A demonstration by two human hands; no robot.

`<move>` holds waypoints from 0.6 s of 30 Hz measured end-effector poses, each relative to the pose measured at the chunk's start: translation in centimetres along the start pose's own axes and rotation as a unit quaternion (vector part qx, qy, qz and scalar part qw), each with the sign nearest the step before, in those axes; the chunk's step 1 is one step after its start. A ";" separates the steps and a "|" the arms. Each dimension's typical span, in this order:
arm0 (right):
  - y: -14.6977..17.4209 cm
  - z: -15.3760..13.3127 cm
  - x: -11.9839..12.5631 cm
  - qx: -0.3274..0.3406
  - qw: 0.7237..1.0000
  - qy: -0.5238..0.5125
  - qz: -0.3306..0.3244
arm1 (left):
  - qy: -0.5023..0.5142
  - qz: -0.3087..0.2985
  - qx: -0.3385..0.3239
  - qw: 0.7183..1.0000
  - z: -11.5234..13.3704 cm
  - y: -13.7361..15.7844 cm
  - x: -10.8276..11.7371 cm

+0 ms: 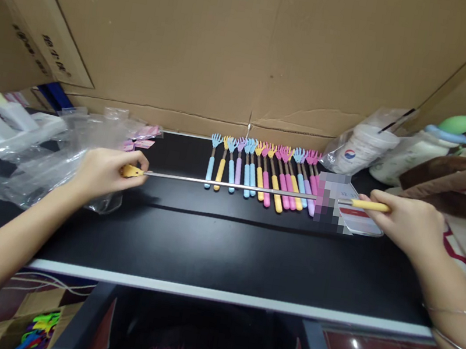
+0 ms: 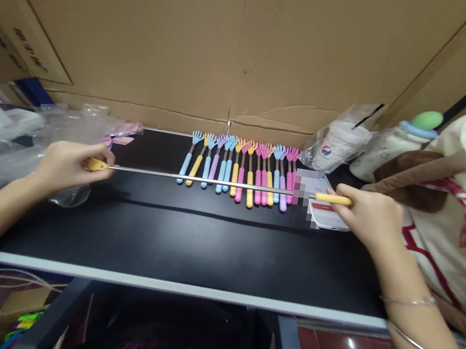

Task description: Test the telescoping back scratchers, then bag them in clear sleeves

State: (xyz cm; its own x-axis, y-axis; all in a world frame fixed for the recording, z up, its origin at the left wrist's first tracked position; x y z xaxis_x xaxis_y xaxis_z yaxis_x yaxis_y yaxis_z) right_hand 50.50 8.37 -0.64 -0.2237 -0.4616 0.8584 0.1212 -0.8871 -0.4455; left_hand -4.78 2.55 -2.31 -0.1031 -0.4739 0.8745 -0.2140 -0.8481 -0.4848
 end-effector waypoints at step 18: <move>1.1 -3.4 1.5 0.101 0.974 -0.065 0.193 | 0.330 -0.240 0.005 0.913 3.2 -0.8 -1.1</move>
Point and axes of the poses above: each hand's wrist, its own y-axis away from the middle knuckle, its own x-axis out of the back of the hand, z = x × y, the point moved 2 cm from there along -y, towards the middle knuckle, and after that the axes turned 1 degree about -y, right-handed, at the moved point
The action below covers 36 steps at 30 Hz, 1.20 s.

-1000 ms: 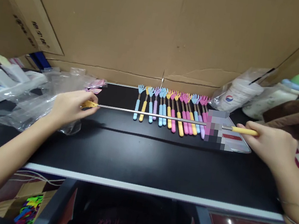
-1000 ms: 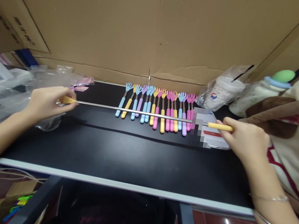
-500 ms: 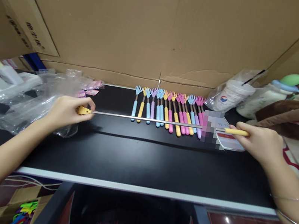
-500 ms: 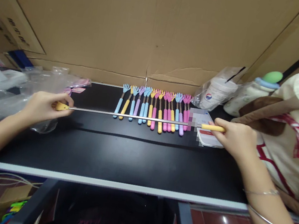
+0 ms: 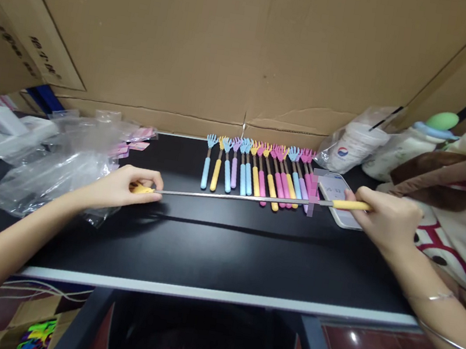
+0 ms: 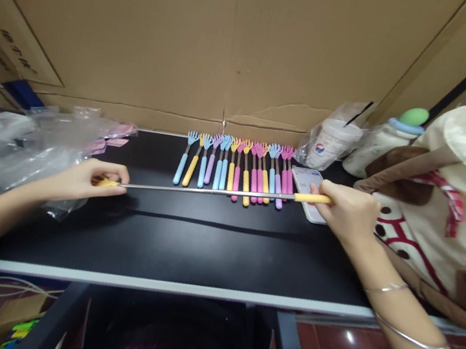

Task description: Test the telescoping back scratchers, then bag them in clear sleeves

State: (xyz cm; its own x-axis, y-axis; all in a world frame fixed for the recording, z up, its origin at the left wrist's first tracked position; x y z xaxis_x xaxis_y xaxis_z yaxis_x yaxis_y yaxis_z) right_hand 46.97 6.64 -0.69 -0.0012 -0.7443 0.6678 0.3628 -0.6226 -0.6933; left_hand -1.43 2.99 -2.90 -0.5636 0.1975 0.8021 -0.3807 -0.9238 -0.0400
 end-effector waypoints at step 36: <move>-4.2 -1.4 -1.3 -0.343 0.631 -0.696 -0.015 | 0.334 0.376 0.045 0.863 3.4 -3.5 1.4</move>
Point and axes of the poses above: each hand's wrist, its own y-axis away from the middle knuckle, its own x-axis out of the back of the hand, z = x × y, the point moved 2 cm from there along -y, towards the middle knuckle, and after that the axes turned 1 degree about -y, right-handed, at the moved point
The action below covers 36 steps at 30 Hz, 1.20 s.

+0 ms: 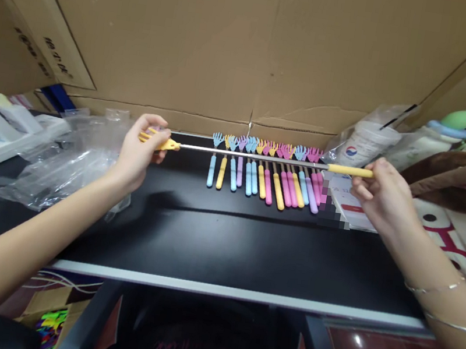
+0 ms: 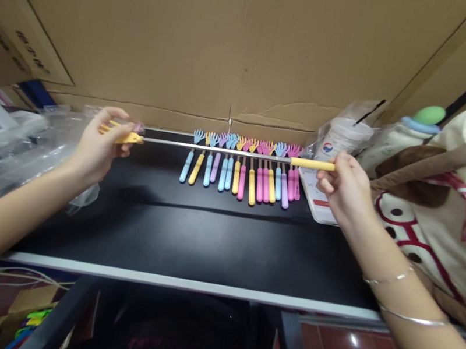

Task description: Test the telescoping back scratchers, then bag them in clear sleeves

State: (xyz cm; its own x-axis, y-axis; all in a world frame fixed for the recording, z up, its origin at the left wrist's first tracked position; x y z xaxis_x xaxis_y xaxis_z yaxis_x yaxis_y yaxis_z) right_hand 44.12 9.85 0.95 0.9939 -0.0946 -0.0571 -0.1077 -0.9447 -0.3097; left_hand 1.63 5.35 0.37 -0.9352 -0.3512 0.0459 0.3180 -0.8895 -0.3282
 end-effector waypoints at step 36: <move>2.0 1.8 -1.5 0.125 0.982 -0.033 0.136 | 0.006 0.056 -0.122 0.991 -2.8 1.5 -0.1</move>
Point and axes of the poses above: each hand's wrist, its own y-axis away from the middle knuckle, its own x-axis out of the back of the hand, z = x × y, the point moved 2 cm from there along -y, towards the middle knuckle, and after that the axes turned 1 degree about -y, right-handed, at the moved point
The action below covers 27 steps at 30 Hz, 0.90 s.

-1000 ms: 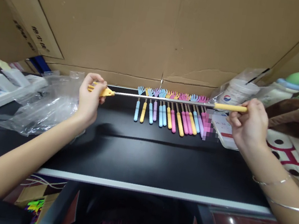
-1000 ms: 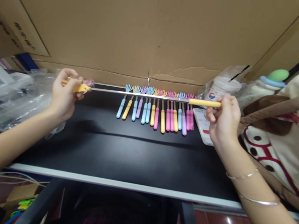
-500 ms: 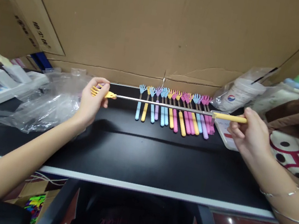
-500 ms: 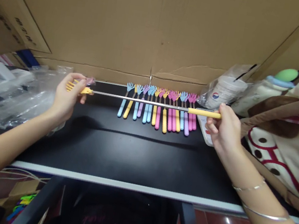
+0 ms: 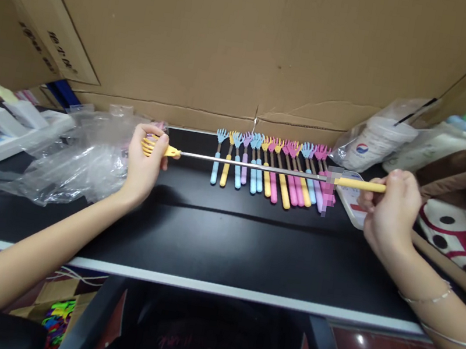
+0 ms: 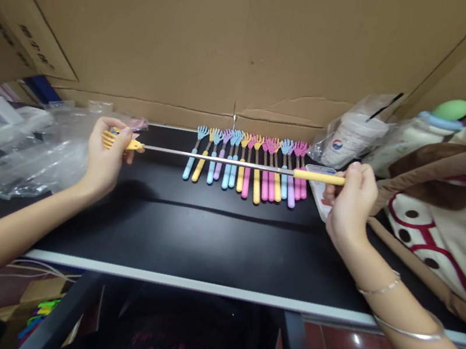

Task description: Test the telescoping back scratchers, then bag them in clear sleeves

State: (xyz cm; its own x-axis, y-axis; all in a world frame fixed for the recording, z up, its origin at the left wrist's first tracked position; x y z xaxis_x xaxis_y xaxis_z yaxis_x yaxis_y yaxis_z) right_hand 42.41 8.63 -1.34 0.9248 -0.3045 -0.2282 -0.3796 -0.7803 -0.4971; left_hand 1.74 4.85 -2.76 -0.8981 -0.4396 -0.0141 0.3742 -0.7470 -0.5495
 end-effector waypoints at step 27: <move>3.6 -1.1 -2.2 -0.111 0.928 0.009 -0.356 | 0.105 -0.226 0.030 0.968 1.5 1.5 -1.6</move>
State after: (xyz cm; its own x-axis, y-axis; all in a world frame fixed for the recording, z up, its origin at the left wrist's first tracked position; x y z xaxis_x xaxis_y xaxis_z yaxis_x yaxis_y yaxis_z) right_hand 39.02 5.90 -1.73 0.9404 0.3230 0.1067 0.3399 -0.8803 -0.3311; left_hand 4.07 3.73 -2.31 -0.9980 0.0460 0.0442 -0.0618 -0.8695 -0.4901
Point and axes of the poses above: each hand's wrist, its own y-axis away from the middle knuckle, its own x-axis out of the back of the hand, z = x × y, the point moved 2 cm from there along -y, towards the middle knuckle, and after that the axes turned 1 degree about -y, right-handed, at the moved point
